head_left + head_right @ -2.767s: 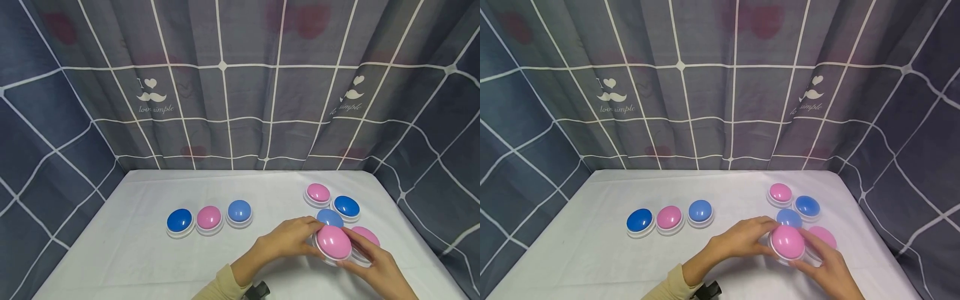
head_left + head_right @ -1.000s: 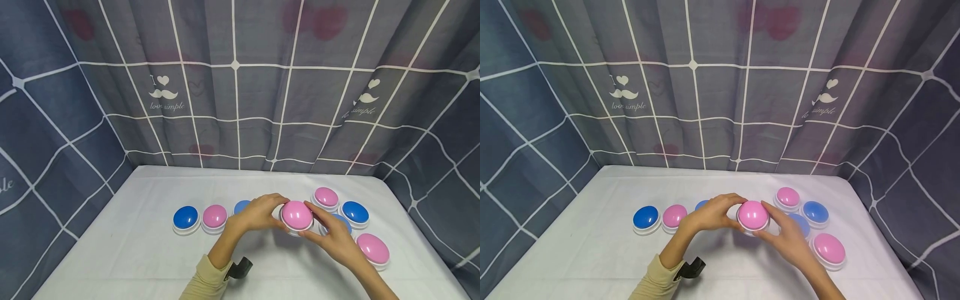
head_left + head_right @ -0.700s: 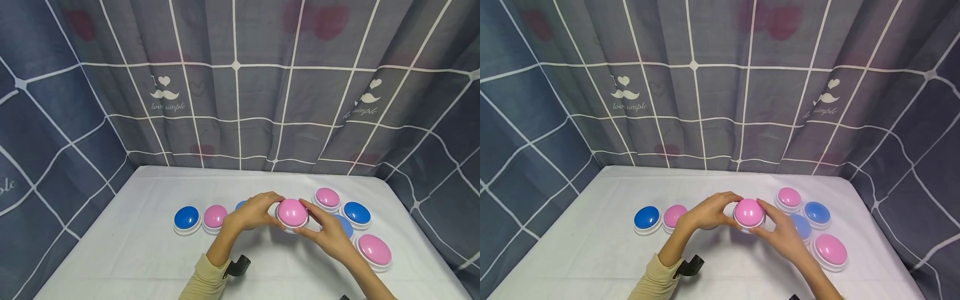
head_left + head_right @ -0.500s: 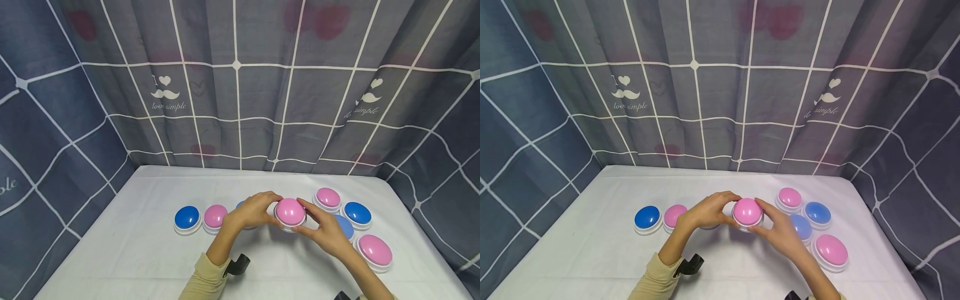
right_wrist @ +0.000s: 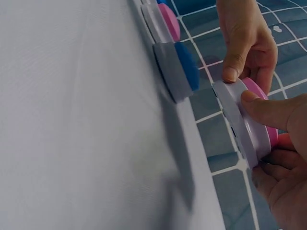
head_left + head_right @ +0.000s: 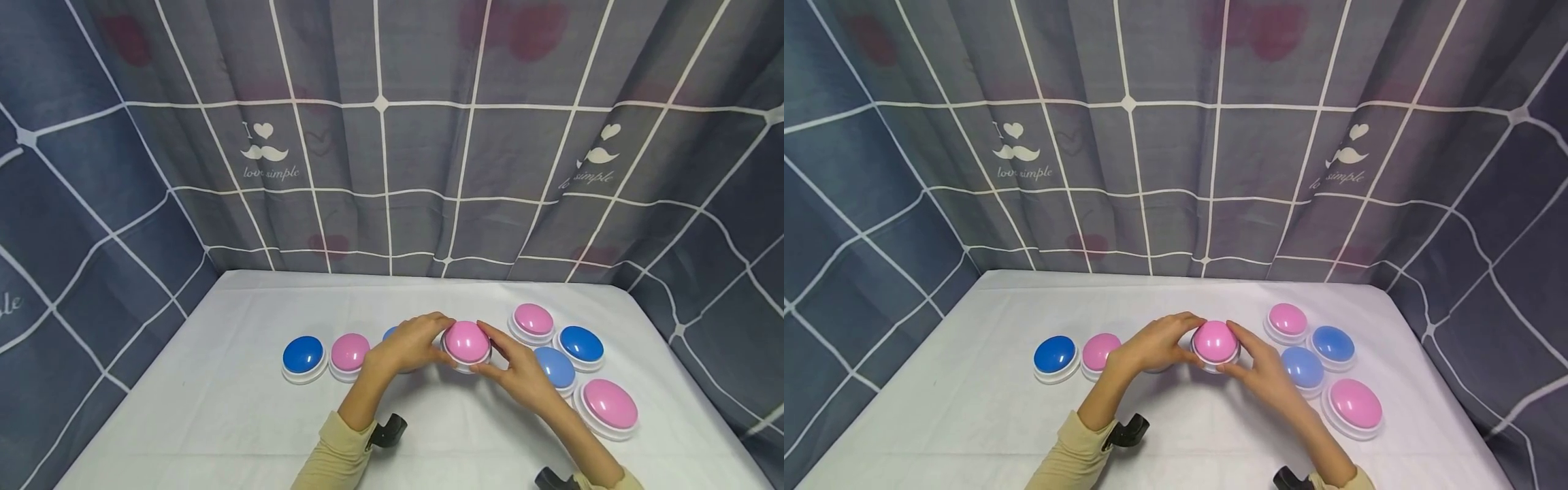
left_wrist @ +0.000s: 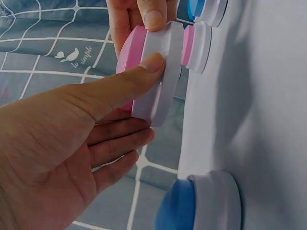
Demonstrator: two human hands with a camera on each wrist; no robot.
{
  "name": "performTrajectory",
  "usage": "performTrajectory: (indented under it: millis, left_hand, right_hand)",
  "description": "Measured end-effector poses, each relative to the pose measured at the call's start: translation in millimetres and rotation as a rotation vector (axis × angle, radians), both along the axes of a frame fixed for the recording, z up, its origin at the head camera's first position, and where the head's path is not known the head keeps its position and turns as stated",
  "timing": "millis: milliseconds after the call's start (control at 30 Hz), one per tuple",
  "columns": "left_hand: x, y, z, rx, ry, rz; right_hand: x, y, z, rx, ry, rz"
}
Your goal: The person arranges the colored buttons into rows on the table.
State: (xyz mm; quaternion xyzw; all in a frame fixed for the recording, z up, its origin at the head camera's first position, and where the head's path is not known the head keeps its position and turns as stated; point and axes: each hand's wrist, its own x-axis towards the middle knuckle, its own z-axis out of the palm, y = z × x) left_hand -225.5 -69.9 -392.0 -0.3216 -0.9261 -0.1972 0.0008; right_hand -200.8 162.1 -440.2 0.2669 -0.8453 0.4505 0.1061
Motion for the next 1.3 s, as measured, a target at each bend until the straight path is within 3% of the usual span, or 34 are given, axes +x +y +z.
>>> performTrajectory:
  millis: [567, 967, 1300]
  left_hand:
    - [-12.1, 0.2, -16.1, -0.050, -0.020, 0.022]
    - [-12.0, -5.4, -22.3, -0.084, -0.016, 0.068]
    - [-11.2, -7.0, -25.6, -0.116, -0.016, 0.098]
  right_hand:
    - [-11.3, -10, -27.8, -0.001, -0.038, -0.031]
    - [-11.3, -22, -30.0, 0.075, 0.003, -0.014]
    - [-10.6, -29, -28.0, 0.096, -0.054, -0.027]
